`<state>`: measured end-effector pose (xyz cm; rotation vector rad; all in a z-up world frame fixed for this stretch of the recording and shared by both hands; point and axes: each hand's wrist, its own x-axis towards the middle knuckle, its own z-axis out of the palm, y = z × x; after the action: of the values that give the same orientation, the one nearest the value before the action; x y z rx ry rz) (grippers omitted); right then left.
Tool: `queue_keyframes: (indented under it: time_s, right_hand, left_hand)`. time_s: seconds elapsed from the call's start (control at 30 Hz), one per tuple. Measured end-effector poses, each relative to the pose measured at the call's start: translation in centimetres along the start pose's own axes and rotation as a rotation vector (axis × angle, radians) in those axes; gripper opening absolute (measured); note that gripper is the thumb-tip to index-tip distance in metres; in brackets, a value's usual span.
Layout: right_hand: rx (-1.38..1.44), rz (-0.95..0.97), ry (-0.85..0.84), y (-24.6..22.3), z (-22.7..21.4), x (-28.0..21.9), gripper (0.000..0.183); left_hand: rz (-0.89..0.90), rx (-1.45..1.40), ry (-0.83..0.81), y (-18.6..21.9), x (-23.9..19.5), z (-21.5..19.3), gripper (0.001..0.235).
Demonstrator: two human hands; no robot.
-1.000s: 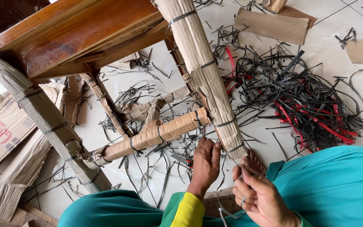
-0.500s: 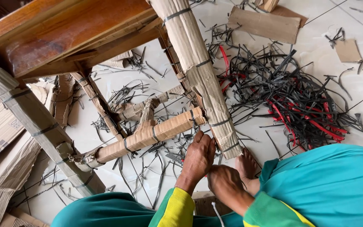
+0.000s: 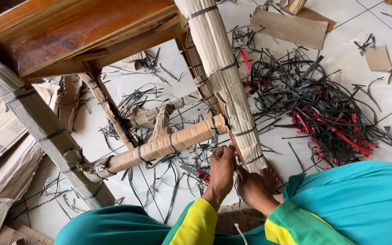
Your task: The person sits on the floor and repairs a wooden chair by wrapping its legs with cardboard and securing them with black plastic zip ties. They use their hands to position the cardboard and zip ties, and use red pliers to cut the excess tie length.
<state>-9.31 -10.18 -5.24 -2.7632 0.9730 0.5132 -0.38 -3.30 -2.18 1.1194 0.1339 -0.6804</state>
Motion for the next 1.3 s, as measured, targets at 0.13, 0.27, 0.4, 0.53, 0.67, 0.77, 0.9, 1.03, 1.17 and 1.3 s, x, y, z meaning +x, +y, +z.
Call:
queue_keyframes:
  time_s: [0.13,0.27,0.4,0.53,0.67,0.77,0.9,1.03,1.17,1.3]
  right_hand:
    - [0.212,-0.419,0.095,3.3,6.0,0.8,0.032]
    - [0.884,-0.207,-0.607,0.3,-7.7,-4.8,0.034]
    - [1.36,-0.235,-0.513,1.6,-6.8,-5.7,0.023]
    - [1.371,-0.116,-0.488,0.5,-8.6,-6.3,0.018]
    - [1.346,-0.183,-0.387,-1.2,-9.5,-6.1,0.019]
    - [1.276,-0.263,-0.262,-2.4,-10.4,-5.8,0.023]
    - [1.074,-0.324,-0.185,-1.7,-9.2,-5.9,0.025]
    - [0.452,-0.463,-0.202,-0.6,-5.2,-5.3,0.016]
    - [0.073,-0.613,-0.061,-1.4,0.4,-1.7,0.025]
    - [-0.671,-0.772,-0.256,0.7,11.7,6.6,0.032]
  left_hand:
    - [0.028,0.192,0.073,-1.2,1.2,-0.9,0.044]
    - [0.787,0.863,-0.153,-0.8,3.6,-3.0,0.038]
    - [1.023,1.086,-0.13,-0.8,4.5,-2.9,0.027]
    - [1.142,1.21,-0.085,-1.1,4.4,-3.0,0.024]
    - [1.169,1.243,0.002,-2.0,4.5,-3.0,0.022]
    - [1.152,1.295,0.071,-3.5,5.1,-3.4,0.018]
    - [1.102,1.276,0.05,-2.7,4.8,-3.6,0.017]
    - [1.308,1.292,-0.136,-0.3,5.3,-3.6,0.017]
    - [1.377,1.377,-0.201,0.4,5.6,-3.8,0.013]
    - [1.354,1.425,-0.19,-0.3,6.1,-4.1,0.015]
